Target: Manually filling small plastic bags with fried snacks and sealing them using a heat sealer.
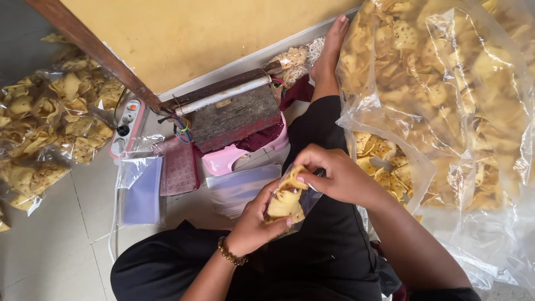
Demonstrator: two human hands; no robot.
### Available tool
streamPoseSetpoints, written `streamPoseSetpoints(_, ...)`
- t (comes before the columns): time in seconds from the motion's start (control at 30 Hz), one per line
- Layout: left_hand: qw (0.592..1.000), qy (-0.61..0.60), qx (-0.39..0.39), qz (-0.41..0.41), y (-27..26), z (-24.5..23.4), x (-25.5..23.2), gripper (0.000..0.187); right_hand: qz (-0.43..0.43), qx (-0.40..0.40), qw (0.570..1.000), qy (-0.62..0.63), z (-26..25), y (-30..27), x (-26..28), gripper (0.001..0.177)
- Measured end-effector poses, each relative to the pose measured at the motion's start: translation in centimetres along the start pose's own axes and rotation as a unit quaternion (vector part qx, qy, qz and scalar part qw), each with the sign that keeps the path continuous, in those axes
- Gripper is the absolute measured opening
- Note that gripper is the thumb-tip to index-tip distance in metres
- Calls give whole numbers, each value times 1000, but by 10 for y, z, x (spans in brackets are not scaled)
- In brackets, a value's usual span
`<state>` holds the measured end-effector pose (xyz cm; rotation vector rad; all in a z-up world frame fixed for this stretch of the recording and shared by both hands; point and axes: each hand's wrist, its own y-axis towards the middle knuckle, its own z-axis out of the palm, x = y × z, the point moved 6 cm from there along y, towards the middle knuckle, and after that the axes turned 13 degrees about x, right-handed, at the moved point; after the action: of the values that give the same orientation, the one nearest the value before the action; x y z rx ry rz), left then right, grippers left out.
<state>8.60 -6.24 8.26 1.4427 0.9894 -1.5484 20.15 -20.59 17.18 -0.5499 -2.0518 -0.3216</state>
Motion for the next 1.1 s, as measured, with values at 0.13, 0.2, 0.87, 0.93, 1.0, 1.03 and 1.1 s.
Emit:
streamPoseSetpoints(0.13, 1000, -3, 4, -15, -1, 1, -1, 80, -10, 41, 996, -78, -1, 4, 2, 8)
streamPoseSetpoints(0.2, 999, -5, 14, -35, 2, 5, 6, 79, -12, 86, 994, -64, 9, 6, -2, 20)
streamPoseSetpoints(0.87, 984, -172, 35, -16, -3, -11, 31, 52, -55, 61, 983, -167, 18, -9, 6, 4)
streamPoseSetpoints(0.93, 985, -168, 16, -21, -4, -14, 29, 54, -50, 104, 984, -135, 21, -9, 1, 1)
streamPoseSetpoints(1.0, 994, -93, 50, 16, -3, -13, 15, 45, -48, 155, 970, -180, 28, -7, -1, 15)
streamPoseSetpoints(1.03, 994, -94, 50, 16, -4, -12, 12, 45, -48, 155, 970, -180, 28, -8, -1, 15)
streamPoseSetpoints(1.1, 990, -128, 60, -15, -5, -10, 10, 67, -33, 140, 973, -182, 24, -7, -3, 17)
